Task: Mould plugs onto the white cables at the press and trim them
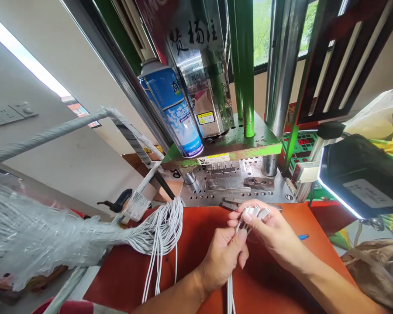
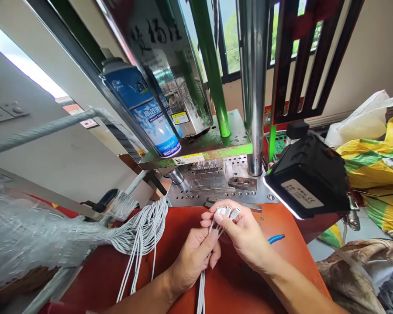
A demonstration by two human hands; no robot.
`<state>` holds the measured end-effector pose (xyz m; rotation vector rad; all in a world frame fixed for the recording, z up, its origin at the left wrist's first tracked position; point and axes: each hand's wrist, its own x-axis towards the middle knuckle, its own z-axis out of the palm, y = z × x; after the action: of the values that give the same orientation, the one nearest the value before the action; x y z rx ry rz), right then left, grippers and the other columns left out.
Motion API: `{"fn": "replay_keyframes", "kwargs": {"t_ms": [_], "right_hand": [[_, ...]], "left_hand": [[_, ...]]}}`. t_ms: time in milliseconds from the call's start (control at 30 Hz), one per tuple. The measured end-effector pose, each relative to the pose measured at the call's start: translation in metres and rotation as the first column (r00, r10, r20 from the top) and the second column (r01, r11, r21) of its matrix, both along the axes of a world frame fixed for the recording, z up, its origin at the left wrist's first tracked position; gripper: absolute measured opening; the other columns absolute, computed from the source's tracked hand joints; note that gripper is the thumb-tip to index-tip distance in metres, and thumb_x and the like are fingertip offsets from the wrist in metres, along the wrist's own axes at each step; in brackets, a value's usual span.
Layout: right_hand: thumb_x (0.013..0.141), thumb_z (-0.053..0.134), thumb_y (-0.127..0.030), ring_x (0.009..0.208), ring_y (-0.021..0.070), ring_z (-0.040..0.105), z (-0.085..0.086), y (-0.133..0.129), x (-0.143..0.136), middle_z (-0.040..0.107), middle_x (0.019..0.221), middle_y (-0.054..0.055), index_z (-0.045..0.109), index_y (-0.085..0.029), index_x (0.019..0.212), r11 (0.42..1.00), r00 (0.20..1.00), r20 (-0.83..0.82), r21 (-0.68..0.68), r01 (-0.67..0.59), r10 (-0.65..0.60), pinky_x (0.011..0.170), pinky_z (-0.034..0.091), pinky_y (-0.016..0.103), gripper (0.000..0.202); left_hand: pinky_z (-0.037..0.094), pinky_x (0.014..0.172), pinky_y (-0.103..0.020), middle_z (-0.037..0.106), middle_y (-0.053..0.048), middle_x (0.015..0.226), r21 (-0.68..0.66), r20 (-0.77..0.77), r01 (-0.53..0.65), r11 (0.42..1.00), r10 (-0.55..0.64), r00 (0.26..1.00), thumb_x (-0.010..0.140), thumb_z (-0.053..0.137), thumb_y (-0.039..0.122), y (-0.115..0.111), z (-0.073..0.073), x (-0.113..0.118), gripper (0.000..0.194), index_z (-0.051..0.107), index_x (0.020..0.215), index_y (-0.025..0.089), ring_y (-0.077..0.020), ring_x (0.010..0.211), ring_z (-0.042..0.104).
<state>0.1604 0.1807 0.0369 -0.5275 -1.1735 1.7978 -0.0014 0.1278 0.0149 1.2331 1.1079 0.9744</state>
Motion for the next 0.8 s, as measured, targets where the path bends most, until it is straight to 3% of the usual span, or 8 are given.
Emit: {"fn": "replay_keyframes", "kwargs": {"t_ms": [233,300,400,433,500,633,733,800], "right_hand": [[0.090,0.077,-0.050,0.093,0.0227,0.075,-0.005,0.010,0.008,0.078,0.106,0.006,0.070,-0.027,0.109,0.995,0.994,-0.055,0.029,-0.097,0.098,0.075,0.060,0.034,0.031],[0.090,0.073,-0.062,0.098,0.0249,0.075,-0.004,0.014,0.013,0.078,0.109,0.008,0.070,-0.026,0.112,0.993,0.990,-0.087,0.034,-0.110,0.112,0.083,0.061,0.038,0.042],[0.091,0.065,-0.070,0.105,0.0261,0.075,-0.003,0.020,0.018,0.078,0.112,0.009,0.072,-0.025,0.114,0.996,0.994,-0.070,0.032,-0.081,0.083,0.100,0.057,0.043,0.052],[0.092,0.064,-0.070,0.104,0.0260,0.075,-0.002,0.021,0.018,0.078,0.112,0.010,0.073,-0.025,0.113,0.997,0.997,-0.035,0.030,-0.066,0.067,0.101,0.056,0.043,0.051],[0.092,0.064,-0.068,0.098,0.0253,0.075,0.000,0.019,0.016,0.078,0.109,0.011,0.074,-0.025,0.110,0.999,0.998,0.047,0.043,-0.032,0.030,0.100,0.057,0.042,0.048],[0.090,0.066,-0.066,0.093,0.0265,0.074,0.003,0.010,0.014,0.077,0.103,0.011,0.074,-0.027,0.102,0.987,0.977,0.179,0.134,0.091,-0.115,0.099,0.057,0.045,0.041],[0.088,0.069,-0.068,0.088,0.0277,0.072,-0.001,0.007,0.013,0.076,0.099,0.011,0.072,-0.026,0.100,0.924,0.900,0.315,0.332,0.192,-0.300,0.099,0.057,0.051,0.043],[0.089,0.068,-0.068,0.086,0.0261,0.071,-0.007,0.005,0.012,0.075,0.096,0.011,0.072,-0.024,0.099,0.880,0.856,0.375,0.443,0.171,-0.355,0.099,0.057,0.051,0.045]], "left_hand": [[0.035,0.055,-0.027,0.048,0.001,0.058,0.406,-0.241,-0.017,0.914,0.125,0.962,0.108,0.041,0.056,-0.024,0.010,0.004,0.057,0.062,0.073,0.016,-0.0100,0.052,0.041],[0.039,0.058,-0.027,0.053,0.000,0.062,0.654,-0.279,-0.034,0.756,0.283,0.918,0.108,0.045,0.050,-0.028,0.035,-0.010,0.049,0.067,0.082,0.016,-0.0108,0.054,0.045],[0.049,0.071,-0.029,0.057,0.000,0.068,0.885,0.034,-0.332,0.326,0.666,0.746,0.110,0.044,0.050,-0.008,0.082,-0.065,0.046,0.062,0.081,0.019,-0.0130,0.064,0.055],[0.051,0.073,-0.029,0.060,-0.001,0.075,0.852,0.129,-0.462,0.247,0.756,0.642,0.111,0.038,0.052,0.001,0.094,-0.091,0.046,0.062,0.090,0.019,-0.0125,0.066,0.058],[0.054,0.087,-0.034,0.068,-0.011,0.106,0.758,0.066,-0.597,0.264,0.879,0.473,0.112,0.035,0.054,0.006,0.105,-0.142,0.046,0.058,0.115,0.015,-0.0152,0.092,0.067],[0.039,0.119,-0.047,0.048,-0.020,0.154,0.865,-0.149,-0.434,0.252,0.955,0.258,0.106,0.052,0.054,-0.060,0.062,-0.175,0.050,0.049,0.141,0.018,-0.0268,0.146,0.046],[0.048,0.108,-0.043,0.061,-0.015,0.131,0.848,-0.191,-0.465,0.253,0.965,0.177,0.104,0.056,0.050,-0.147,-0.003,-0.144,0.035,0.059,0.123,0.021,-0.0262,0.129,0.057],[0.052,0.094,-0.037,0.065,-0.010,0.109,0.744,-0.266,-0.575,0.340,0.941,0.212,0.105,0.055,0.045,-0.194,-0.042,-0.118,0.025,0.062,0.106,0.021,-0.0219,0.105,0.063]]}}
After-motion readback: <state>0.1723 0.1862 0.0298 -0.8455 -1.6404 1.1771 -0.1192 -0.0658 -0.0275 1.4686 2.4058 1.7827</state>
